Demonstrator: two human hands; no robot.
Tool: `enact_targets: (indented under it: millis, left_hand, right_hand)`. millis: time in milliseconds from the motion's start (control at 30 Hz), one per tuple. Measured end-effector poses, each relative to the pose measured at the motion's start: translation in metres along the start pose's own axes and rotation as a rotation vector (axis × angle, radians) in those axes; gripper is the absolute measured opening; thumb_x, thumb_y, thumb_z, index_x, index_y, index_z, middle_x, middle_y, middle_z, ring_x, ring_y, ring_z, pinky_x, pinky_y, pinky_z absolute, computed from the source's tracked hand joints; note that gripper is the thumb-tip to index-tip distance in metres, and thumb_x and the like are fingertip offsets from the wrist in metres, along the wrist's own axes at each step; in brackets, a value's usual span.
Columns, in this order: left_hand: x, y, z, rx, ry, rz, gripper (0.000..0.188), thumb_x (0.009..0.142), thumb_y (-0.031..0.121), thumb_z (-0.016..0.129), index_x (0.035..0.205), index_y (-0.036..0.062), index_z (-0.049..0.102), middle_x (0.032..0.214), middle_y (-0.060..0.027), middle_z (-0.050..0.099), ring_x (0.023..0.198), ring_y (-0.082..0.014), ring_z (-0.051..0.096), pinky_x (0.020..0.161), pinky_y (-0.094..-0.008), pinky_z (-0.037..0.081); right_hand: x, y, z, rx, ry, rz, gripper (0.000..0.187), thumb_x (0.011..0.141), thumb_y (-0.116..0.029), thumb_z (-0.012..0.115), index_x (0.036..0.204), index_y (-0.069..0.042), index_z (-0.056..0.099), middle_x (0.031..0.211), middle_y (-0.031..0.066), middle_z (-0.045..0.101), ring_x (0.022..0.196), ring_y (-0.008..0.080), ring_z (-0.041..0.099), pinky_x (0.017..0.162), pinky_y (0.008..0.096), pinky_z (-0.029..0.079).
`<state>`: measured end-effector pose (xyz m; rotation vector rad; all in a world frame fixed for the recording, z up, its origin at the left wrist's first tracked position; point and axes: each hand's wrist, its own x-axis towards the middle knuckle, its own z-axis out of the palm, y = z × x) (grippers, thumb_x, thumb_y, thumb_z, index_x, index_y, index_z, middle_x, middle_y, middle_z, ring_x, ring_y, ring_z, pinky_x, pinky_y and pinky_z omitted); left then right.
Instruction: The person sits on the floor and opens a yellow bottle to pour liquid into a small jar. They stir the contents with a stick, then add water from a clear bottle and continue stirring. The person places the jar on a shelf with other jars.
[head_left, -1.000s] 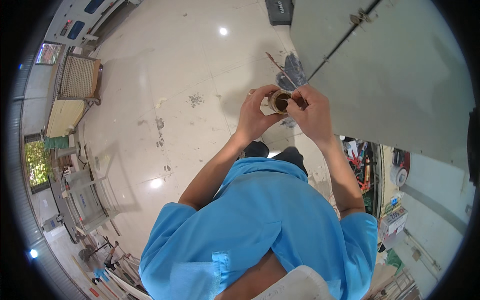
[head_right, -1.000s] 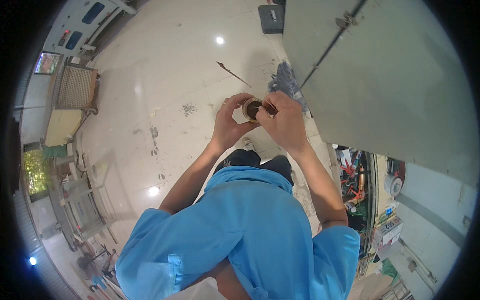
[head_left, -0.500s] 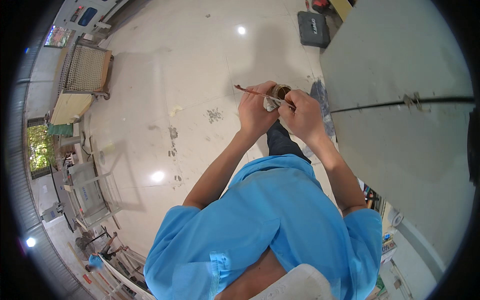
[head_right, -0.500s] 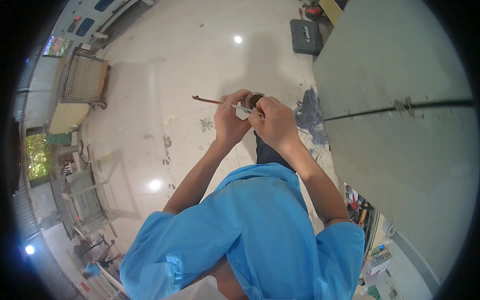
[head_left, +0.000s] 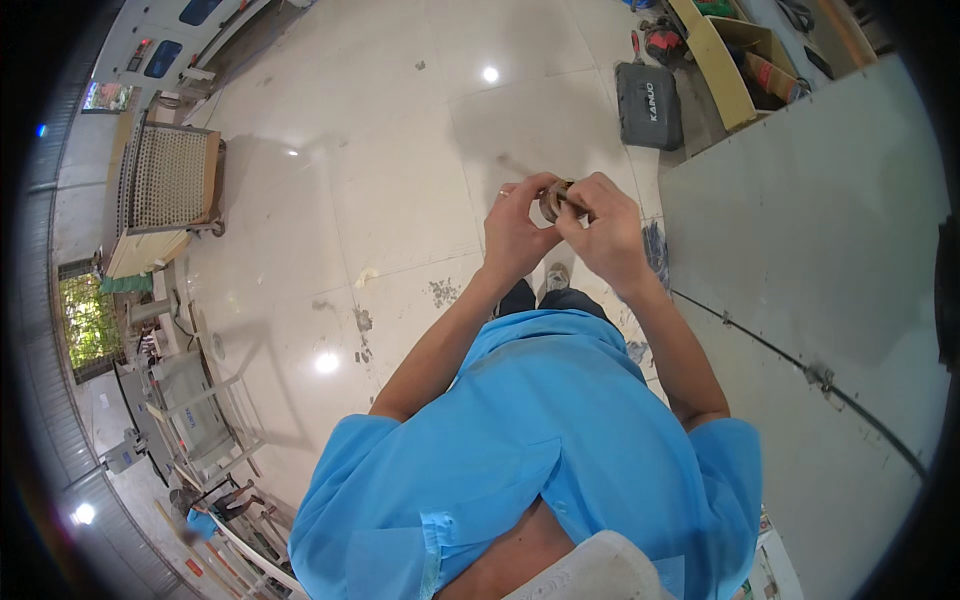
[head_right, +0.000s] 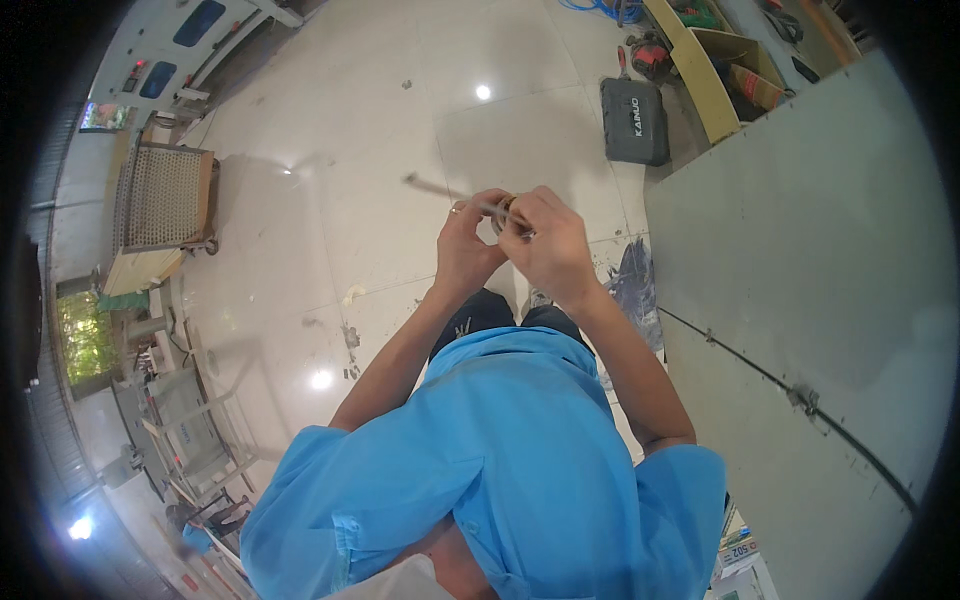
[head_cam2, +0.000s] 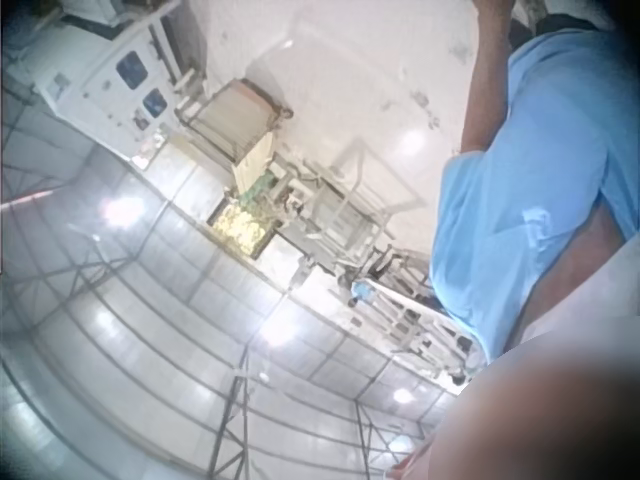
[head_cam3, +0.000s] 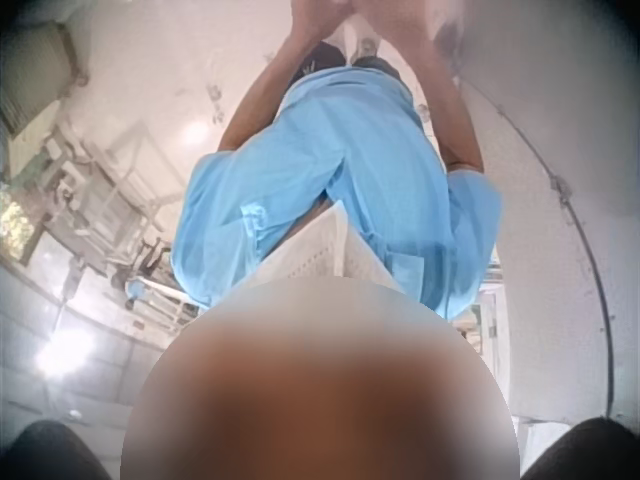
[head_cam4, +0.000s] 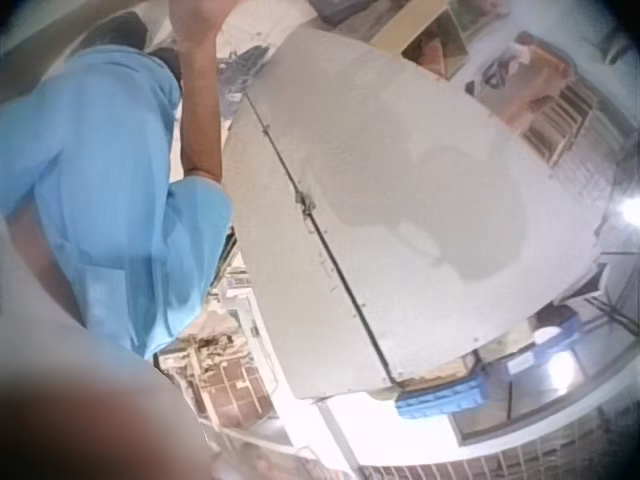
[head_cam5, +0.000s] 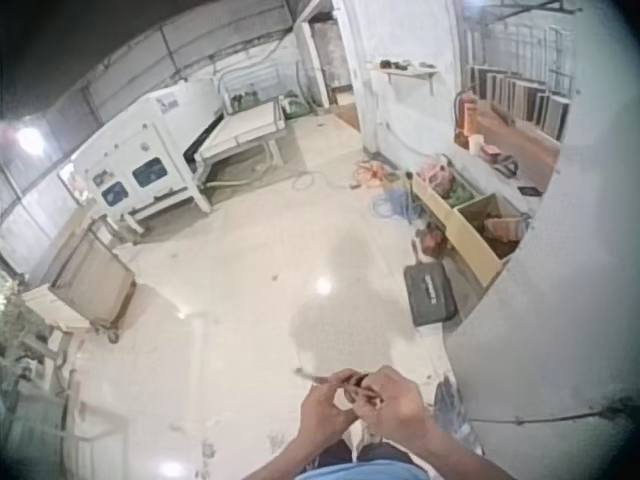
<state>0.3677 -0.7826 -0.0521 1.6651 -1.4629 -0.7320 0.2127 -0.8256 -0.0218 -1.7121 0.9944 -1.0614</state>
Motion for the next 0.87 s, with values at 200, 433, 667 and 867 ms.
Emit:
enact_targets:
  millis: [200,433,667,867]
  left_hand:
    - [0.111,-0.050,-0.026,-0.205,-0.195,-0.042,0.057,0.075,0.019,0.092,0.127,0.0126,0.071,0.118,-0.0058,0.074,0.113,-0.0253,0.067,0.097,-0.0408,0.054]
    - [0.260,-0.101,-0.078,-0.214,-0.380,0.073,0.066,0.073,0.025,0.095,0.132,0.0136,0.068,0.121,-0.0062,0.074,0.115,-0.0282,0.066,0.100,-0.0424,0.053]
    - [0.390,-0.118,-0.098,-0.083,-0.438,0.139,0.064,0.072,0.024,0.097,0.129,0.0125,0.069,0.120,-0.0069,0.075,0.113,-0.0282,0.068,0.103,-0.0441,0.052]
    - [0.500,-0.135,-0.074,-0.030,-0.302,0.277,0.061,0.073,0.022,0.092,0.129,0.0147,0.070,0.119,-0.0049,0.076,0.115,-0.0309,0.066,0.100,-0.0447,0.054]
  right_hand:
    - [0.107,0.040,0.014,-0.338,-0.129,-0.022,0.009,0.090,-0.002,0.072,0.096,-0.001,0.065,0.092,0.0119,0.064,0.077,0.0282,0.066,0.068,0.0390,0.054]
    - [0.239,0.057,0.038,-0.484,-0.251,-0.099,0.013,0.097,-0.013,0.069,0.107,-0.008,0.063,0.099,0.0128,0.065,0.080,0.0385,0.070,0.069,0.0493,0.056]
    - [0.345,0.082,0.056,-0.740,-0.227,-0.061,0.013,0.100,-0.017,0.068,0.104,-0.007,0.060,0.099,0.0133,0.066,0.080,0.0380,0.071,0.067,0.0497,0.056]
    - [0.434,0.146,0.068,-0.661,0.054,0.018,0.016,0.099,-0.021,0.071,0.100,-0.008,0.062,0.096,0.0126,0.070,0.073,0.0375,0.071,0.064,0.0488,0.057]
